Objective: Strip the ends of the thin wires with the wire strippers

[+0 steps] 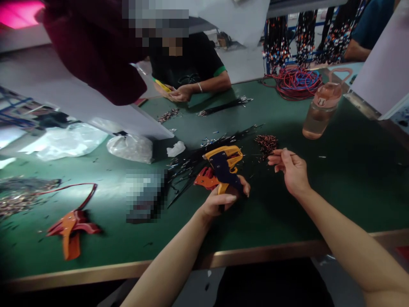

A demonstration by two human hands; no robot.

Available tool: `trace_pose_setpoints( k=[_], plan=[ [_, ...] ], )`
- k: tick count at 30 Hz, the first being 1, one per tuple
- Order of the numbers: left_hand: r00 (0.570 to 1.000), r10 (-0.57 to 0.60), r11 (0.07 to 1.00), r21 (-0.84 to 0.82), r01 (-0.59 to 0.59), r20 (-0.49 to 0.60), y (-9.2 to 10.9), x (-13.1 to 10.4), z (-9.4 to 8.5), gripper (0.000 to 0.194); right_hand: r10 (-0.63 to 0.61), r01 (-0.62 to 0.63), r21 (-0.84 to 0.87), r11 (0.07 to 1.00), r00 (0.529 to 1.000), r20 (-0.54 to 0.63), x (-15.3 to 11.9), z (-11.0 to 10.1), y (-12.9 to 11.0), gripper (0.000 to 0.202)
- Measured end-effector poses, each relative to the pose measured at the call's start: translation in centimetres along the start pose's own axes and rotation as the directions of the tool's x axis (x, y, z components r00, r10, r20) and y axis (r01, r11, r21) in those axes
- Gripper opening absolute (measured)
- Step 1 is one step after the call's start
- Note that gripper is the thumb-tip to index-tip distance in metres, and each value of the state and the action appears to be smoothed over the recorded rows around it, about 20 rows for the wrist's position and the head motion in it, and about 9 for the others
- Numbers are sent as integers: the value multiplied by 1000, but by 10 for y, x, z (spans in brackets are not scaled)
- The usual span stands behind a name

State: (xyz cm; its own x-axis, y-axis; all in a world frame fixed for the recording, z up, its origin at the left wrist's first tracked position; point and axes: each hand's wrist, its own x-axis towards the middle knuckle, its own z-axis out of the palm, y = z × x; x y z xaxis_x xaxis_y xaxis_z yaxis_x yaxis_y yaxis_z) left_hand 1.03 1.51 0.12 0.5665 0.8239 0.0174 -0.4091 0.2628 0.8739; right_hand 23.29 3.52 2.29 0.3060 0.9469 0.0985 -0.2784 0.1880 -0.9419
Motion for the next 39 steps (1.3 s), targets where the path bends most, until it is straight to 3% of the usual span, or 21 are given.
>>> trace_pose_setpoints(
  k=[3,6,8,11,13,17,21,22,23,26,28,30,32,35,39],
  plan=[
    [989,82,994,-54,-90,-126,8,2,5,35,-59,58,-16,998,995,-75,1,0,-1,38],
    [953,106,982,-120,-145,-284,16,3,7,32,-184,165,-171,971,978,-101,-5,0,-1,36],
    [943,90,982,-132,-138,-321,20,2,7,33,-262,237,-312,920,964,-40,-13,1,1,32],
    [954,48,984,-150,-96,-297,18,2,10,41,-340,370,-428,824,929,148,-26,3,3,23],
    [967,24,986,-152,-65,-255,14,2,14,47,-383,481,-460,746,875,294,-33,4,5,20],
    [981,25,990,-130,-51,-192,10,2,19,55,-434,679,-443,585,724,537,-35,4,6,20],
    [984,37,994,-94,-54,-172,16,-1,14,51,-393,759,-298,579,580,714,-29,2,7,22],
    [988,29,994,-103,-45,-152,17,-2,12,50,-392,751,-286,594,581,713,-28,2,7,24],
    [992,17,992,-121,-31,-123,19,-4,10,50,-392,727,-299,618,615,684,-27,1,7,25],
    [999,-45,986,-157,46,10,18,-6,5,52,-307,511,-395,763,825,475,-24,2,8,20],
    [993,-79,986,-143,91,85,16,-7,5,51,-157,299,-373,878,918,365,-24,2,9,22],
    [986,-111,985,-118,126,128,14,-8,6,50,-31,142,-294,945,935,352,-24,3,9,33],
    [982,-122,986,-99,137,145,13,-8,8,50,35,56,-217,975,917,396,-25,4,10,42],
    [982,-121,988,-79,133,147,12,-8,7,50,81,-17,-147,989,894,440,-26,5,10,45],
    [981,-136,988,-60,145,137,11,-8,3,50,107,-61,-132,989,919,379,-29,8,9,39]
  ],
)
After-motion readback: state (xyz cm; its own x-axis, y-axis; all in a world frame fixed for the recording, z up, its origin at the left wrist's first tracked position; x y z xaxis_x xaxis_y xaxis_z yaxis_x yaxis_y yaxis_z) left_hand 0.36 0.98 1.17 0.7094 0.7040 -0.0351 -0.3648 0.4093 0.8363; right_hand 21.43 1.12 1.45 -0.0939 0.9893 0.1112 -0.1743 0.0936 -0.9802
